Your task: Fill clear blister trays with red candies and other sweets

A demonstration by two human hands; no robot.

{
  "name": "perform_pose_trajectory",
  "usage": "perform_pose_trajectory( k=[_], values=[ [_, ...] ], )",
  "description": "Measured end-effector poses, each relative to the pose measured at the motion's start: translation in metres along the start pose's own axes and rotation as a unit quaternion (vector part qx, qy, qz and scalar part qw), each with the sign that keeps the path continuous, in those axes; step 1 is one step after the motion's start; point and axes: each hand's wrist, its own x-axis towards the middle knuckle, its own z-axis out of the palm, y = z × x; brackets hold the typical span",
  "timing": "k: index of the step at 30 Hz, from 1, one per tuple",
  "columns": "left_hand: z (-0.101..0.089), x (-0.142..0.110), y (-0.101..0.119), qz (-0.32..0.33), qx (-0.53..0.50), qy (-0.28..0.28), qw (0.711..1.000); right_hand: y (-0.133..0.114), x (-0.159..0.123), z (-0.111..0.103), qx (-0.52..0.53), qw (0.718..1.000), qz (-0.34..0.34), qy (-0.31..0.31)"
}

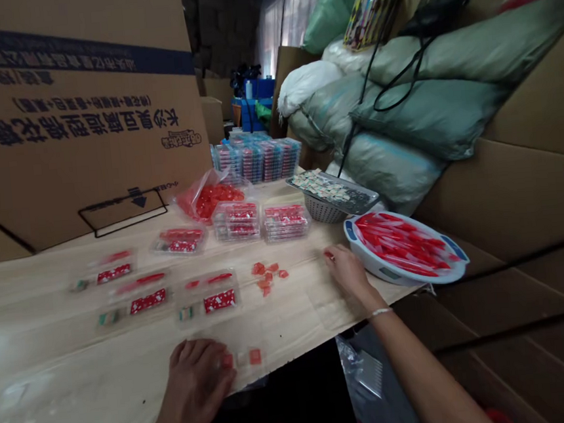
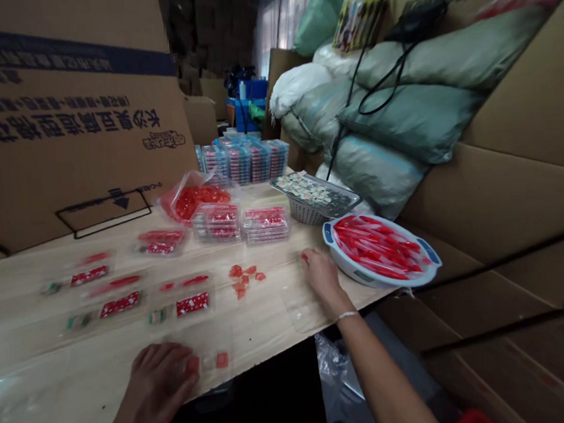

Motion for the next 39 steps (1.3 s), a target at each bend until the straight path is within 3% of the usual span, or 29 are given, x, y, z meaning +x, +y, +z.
perform_pose_trajectory(
  k=[2, 5, 9, 12, 14, 16, 19, 24, 26, 30, 33, 35, 37, 39],
  values=[
    [0.001, 0.003, 0.0, 0.018, 0.022, 0.037, 0.999, 0.006, 0.016, 0.0, -0.015, 1.0, 0.002, -0.009],
    [0.002, 0.005, -0.005, 0.021, 0.031, 0.068, 0.997, -0.012, 0.022, 0.011, -0.01, 0.998, -0.047, -0.036],
    [0.001, 0.006, -0.01, -0.01, 0.001, 0.09, 0.996, -0.05, 0.011, 0.03, 0.041, 0.983, -0.147, -0.107],
    [-0.005, 0.014, 0.0, -0.034, -0.07, 0.108, 0.991, -0.072, -0.004, 0.034, 0.072, 0.977, -0.156, -0.127],
    [-0.009, 0.022, 0.015, -0.065, -0.152, 0.107, 0.98, -0.088, -0.022, 0.03, 0.153, 0.968, -0.135, -0.145],
    [-0.011, 0.03, 0.032, -0.099, -0.244, 0.091, 0.96, -0.108, -0.046, 0.024, 0.289, 0.931, -0.103, -0.196],
    [-0.012, 0.036, 0.05, -0.118, -0.342, 0.054, 0.931, -0.136, -0.086, 0.019, 0.446, 0.848, -0.046, -0.282],
    [-0.014, 0.023, 0.05, -0.128, -0.414, -0.021, 0.901, -0.147, -0.12, 0.034, 0.572, 0.727, 0.09, -0.368],
    [-0.017, 0.017, 0.048, -0.139, -0.429, -0.037, 0.891, -0.146, -0.125, 0.041, 0.586, 0.701, 0.124, -0.387],
    [-0.025, 0.003, 0.049, -0.162, -0.432, -0.051, 0.886, -0.155, -0.138, 0.045, 0.591, 0.692, 0.12, -0.397],
    [-0.03, -0.01, 0.051, -0.177, -0.427, -0.078, 0.883, -0.164, -0.151, 0.041, 0.571, 0.711, 0.091, -0.401],
    [-0.031, -0.018, 0.051, -0.251, -0.452, -0.064, 0.853, -0.168, -0.156, 0.036, 0.559, 0.723, 0.071, -0.399],
    [-0.03, -0.024, 0.05, -0.35, -0.487, -0.029, 0.8, -0.17, -0.157, 0.032, 0.545, 0.737, 0.043, -0.397],
    [-0.029, -0.026, 0.048, -0.409, -0.516, -0.001, 0.753, -0.174, -0.155, 0.03, 0.515, 0.771, -0.005, -0.375]
  ],
)
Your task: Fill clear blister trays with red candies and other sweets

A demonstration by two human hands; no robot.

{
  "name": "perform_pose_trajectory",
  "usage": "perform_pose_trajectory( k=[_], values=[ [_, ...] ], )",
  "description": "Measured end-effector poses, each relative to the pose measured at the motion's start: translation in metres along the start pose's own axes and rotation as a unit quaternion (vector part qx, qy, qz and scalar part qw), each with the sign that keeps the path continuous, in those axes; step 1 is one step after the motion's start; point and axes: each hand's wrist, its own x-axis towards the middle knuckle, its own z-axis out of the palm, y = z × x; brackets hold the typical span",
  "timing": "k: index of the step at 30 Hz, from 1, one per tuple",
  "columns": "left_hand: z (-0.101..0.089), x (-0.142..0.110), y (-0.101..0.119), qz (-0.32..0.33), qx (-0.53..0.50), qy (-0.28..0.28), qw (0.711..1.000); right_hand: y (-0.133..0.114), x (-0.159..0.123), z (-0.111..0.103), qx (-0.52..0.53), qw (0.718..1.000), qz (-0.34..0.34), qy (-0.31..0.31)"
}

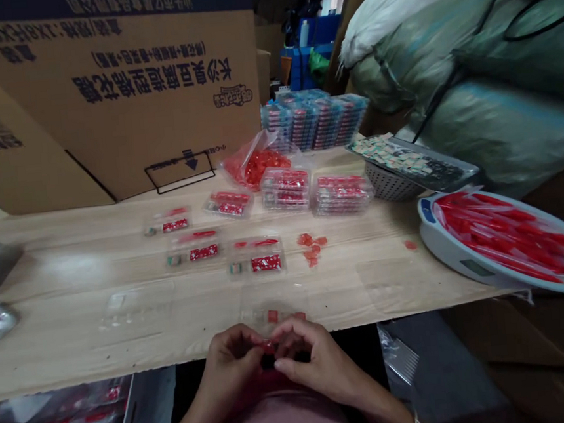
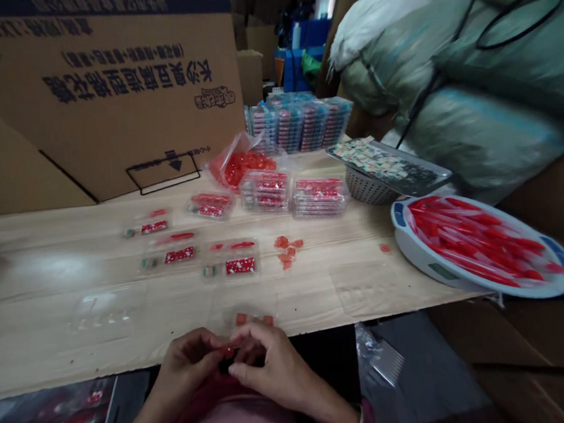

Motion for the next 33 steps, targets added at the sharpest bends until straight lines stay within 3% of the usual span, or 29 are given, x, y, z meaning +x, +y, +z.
perform_pose_trajectory(
  k=[3, 9, 13, 15, 18, 20, 23, 26, 29, 33],
  values=[
    [-0.002, 0.002, 0.002, -0.007, -0.039, -0.014, 0.999, -0.003, 0.006, 0.003, -0.052, 0.998, -0.033, 0.03],
    [-0.006, 0.002, 0.01, -0.02, -0.091, -0.085, 0.992, 0.003, 0.015, 0.0, 0.153, 0.985, 0.079, -0.002],
    [-0.005, 0.004, 0.012, -0.021, -0.114, -0.1, 0.988, 0.008, 0.017, -0.003, 0.177, 0.979, 0.105, -0.009],
    [-0.003, 0.005, 0.009, -0.006, -0.101, -0.089, 0.991, 0.009, 0.015, -0.003, 0.127, 0.988, 0.089, 0.0],
    [0.001, 0.006, 0.001, 0.014, -0.056, -0.035, 0.998, 0.009, 0.009, 0.001, -0.086, 0.994, -0.023, 0.062],
    [0.004, 0.005, -0.006, 0.027, -0.019, 0.004, 0.999, 0.006, 0.003, 0.004, -0.237, 0.963, -0.097, 0.085],
    [0.007, 0.0, -0.011, 0.076, 0.056, 0.038, 0.995, 0.002, -0.004, 0.01, -0.343, 0.93, -0.117, 0.063],
    [0.007, -0.008, -0.009, 0.163, 0.152, 0.047, 0.974, 0.001, -0.006, 0.014, -0.354, 0.927, -0.115, 0.054],
    [0.008, -0.015, -0.004, 0.223, 0.206, 0.047, 0.952, 0.004, -0.002, 0.017, -0.307, 0.944, -0.102, 0.065],
    [0.009, -0.012, -0.003, 0.2, 0.176, 0.056, 0.962, 0.003, 0.004, 0.016, -0.233, 0.964, -0.065, 0.111]
  ],
)
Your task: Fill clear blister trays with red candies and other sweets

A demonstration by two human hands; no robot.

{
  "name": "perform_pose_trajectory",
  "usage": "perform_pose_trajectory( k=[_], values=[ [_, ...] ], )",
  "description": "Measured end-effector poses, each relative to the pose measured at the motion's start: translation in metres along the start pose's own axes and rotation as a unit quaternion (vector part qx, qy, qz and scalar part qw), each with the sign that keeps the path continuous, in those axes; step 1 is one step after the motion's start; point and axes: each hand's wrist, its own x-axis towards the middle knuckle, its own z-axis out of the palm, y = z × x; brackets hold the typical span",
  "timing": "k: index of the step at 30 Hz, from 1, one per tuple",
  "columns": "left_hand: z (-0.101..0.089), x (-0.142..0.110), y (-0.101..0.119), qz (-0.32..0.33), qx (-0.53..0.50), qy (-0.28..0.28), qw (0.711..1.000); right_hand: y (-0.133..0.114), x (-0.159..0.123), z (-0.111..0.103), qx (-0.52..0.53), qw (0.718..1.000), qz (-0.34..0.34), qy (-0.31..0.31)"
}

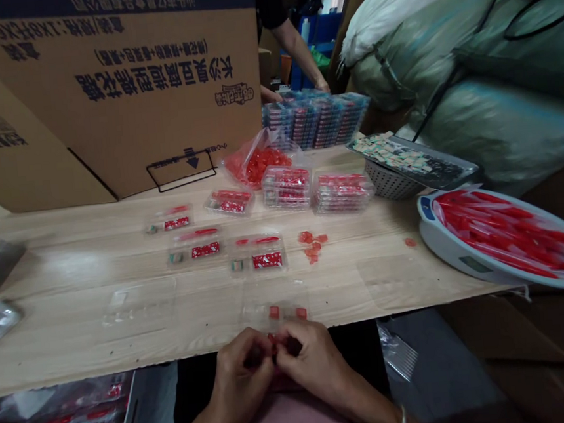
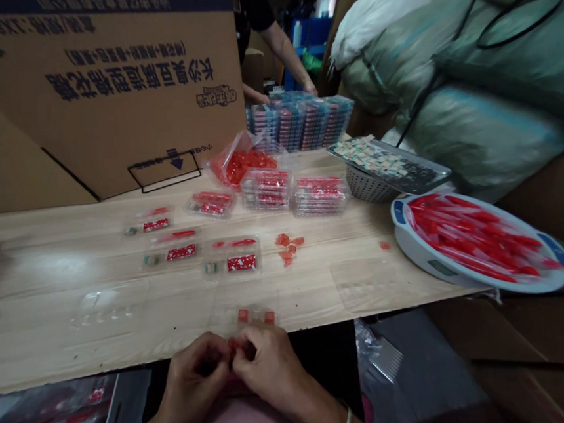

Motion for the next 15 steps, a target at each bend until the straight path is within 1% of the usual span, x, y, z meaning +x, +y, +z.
perform_pose_trajectory(
  k=[2, 4, 5, 7, 9, 10, 11, 12, 14, 15],
  values=[
    [0.0, 0.003, -0.002, -0.03, -0.024, 0.015, 0.999, -0.002, 0.003, -0.004, 0.06, 0.998, 0.021, 0.003],
    [-0.001, 0.006, -0.003, -0.042, -0.048, 0.012, 0.998, -0.003, 0.005, -0.009, 0.141, 0.989, 0.03, -0.015],
    [-0.002, 0.007, -0.003, -0.043, -0.063, 0.002, 0.997, -0.003, 0.005, -0.01, 0.187, 0.981, 0.037, -0.035],
    [-0.003, 0.006, -0.002, -0.047, -0.1, -0.021, 0.994, -0.001, 0.003, -0.01, 0.272, 0.956, 0.072, -0.087],
    [-0.004, 0.003, -0.001, -0.057, -0.128, -0.032, 0.99, 0.003, 0.0, -0.008, 0.312, 0.935, 0.112, -0.128],
    [-0.004, 0.002, -0.001, -0.061, -0.132, -0.039, 0.989, 0.005, -0.002, -0.007, 0.31, 0.933, 0.12, -0.138],
    [-0.003, 0.002, -0.002, -0.061, -0.127, -0.05, 0.989, 0.007, -0.003, -0.008, 0.289, 0.941, 0.115, -0.135],
    [-0.003, 0.003, -0.003, -0.055, -0.11, -0.061, 0.99, 0.009, -0.004, -0.01, 0.248, 0.957, 0.093, -0.12],
    [-0.004, 0.008, -0.008, -0.015, -0.046, -0.068, 0.997, 0.013, 0.0, -0.019, 0.104, 0.992, 0.009, -0.072],
    [-0.005, 0.012, -0.012, 0.018, -0.002, -0.06, 0.998, 0.015, 0.003, -0.025, 0.01, 0.998, -0.041, -0.046]
  ],
)
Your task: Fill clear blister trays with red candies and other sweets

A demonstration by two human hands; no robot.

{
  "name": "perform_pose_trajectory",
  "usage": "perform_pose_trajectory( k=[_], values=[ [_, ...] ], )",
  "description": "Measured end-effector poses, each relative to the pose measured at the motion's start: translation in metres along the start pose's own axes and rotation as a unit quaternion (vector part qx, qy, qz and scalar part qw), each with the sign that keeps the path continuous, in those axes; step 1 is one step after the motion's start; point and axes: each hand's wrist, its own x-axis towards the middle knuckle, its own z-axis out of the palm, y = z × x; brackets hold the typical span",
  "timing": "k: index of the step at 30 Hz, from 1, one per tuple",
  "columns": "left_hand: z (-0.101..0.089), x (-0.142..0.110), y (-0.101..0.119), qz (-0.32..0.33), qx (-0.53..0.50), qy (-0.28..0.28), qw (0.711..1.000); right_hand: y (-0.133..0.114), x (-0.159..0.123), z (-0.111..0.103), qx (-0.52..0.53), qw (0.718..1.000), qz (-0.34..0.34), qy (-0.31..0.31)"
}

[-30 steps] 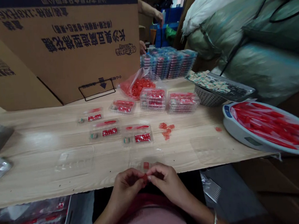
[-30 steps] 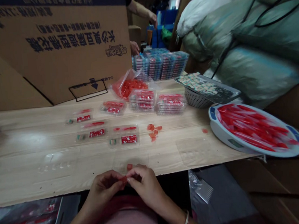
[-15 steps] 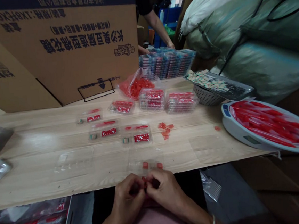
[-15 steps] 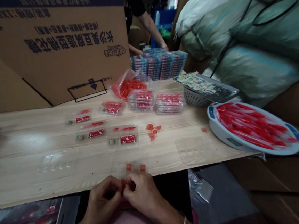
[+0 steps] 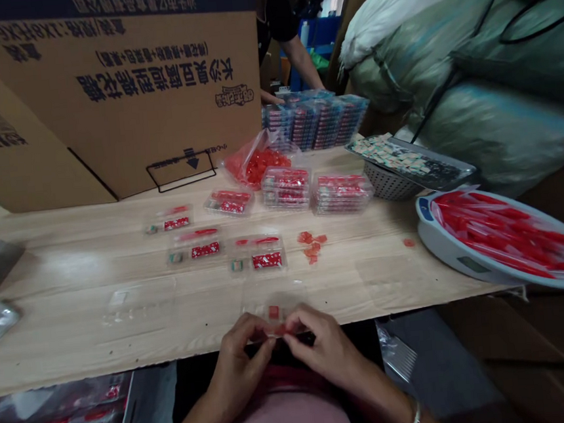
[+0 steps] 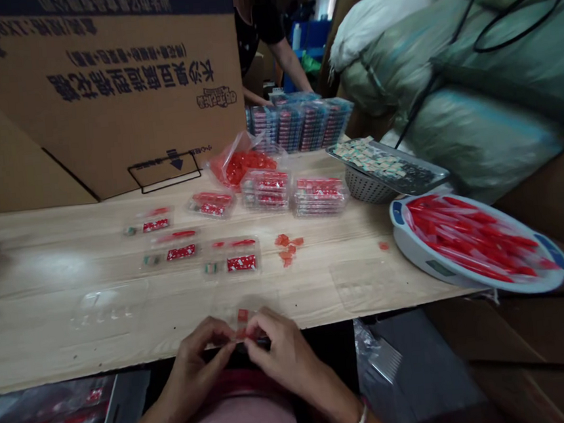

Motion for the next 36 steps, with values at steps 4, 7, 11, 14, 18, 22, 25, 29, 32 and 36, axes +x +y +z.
perform_pose_trajectory(
  k=[4, 7, 11, 14, 18, 22, 25, 29, 32, 36],
  values=[
    [-0.007, 0.016, -0.019, 0.108, 0.161, 0.016, 0.981, 0.011, 0.014, -0.023, -0.258, 0.958, -0.12, -0.018],
    [-0.009, 0.022, -0.027, 0.13, 0.214, -0.002, 0.968, 0.017, 0.019, -0.026, -0.291, 0.944, -0.153, -0.043],
    [-0.006, 0.024, -0.027, 0.162, 0.236, -0.011, 0.958, 0.013, 0.018, -0.019, -0.317, 0.933, -0.164, -0.048],
    [-0.002, 0.026, -0.026, 0.179, 0.254, -0.007, 0.95, 0.007, 0.02, -0.021, -0.345, 0.921, -0.166, -0.067],
    [0.002, 0.031, -0.029, 0.205, 0.276, 0.0, 0.939, 0.02, 0.038, -0.049, -0.291, 0.953, -0.084, 0.01],
    [0.003, 0.035, -0.026, 0.198, 0.254, -0.005, 0.947, 0.049, 0.059, -0.077, -0.203, 0.968, -0.007, 0.146],
    [0.004, 0.036, -0.016, 0.187, 0.206, 0.022, 0.96, 0.058, 0.061, -0.075, -0.117, 0.982, 0.007, 0.148],
    [0.01, 0.041, 0.0, 0.148, 0.068, 0.06, 0.985, 0.045, 0.047, -0.051, 0.134, 0.987, 0.051, 0.073],
    [0.017, 0.048, 0.01, 0.12, -0.024, 0.039, 0.992, 0.027, 0.038, -0.035, 0.298, 0.95, 0.087, 0.02],
    [0.02, 0.056, 0.017, 0.073, -0.085, 0.037, 0.993, 0.014, 0.036, -0.03, 0.338, 0.936, 0.099, 0.028]
  ],
)
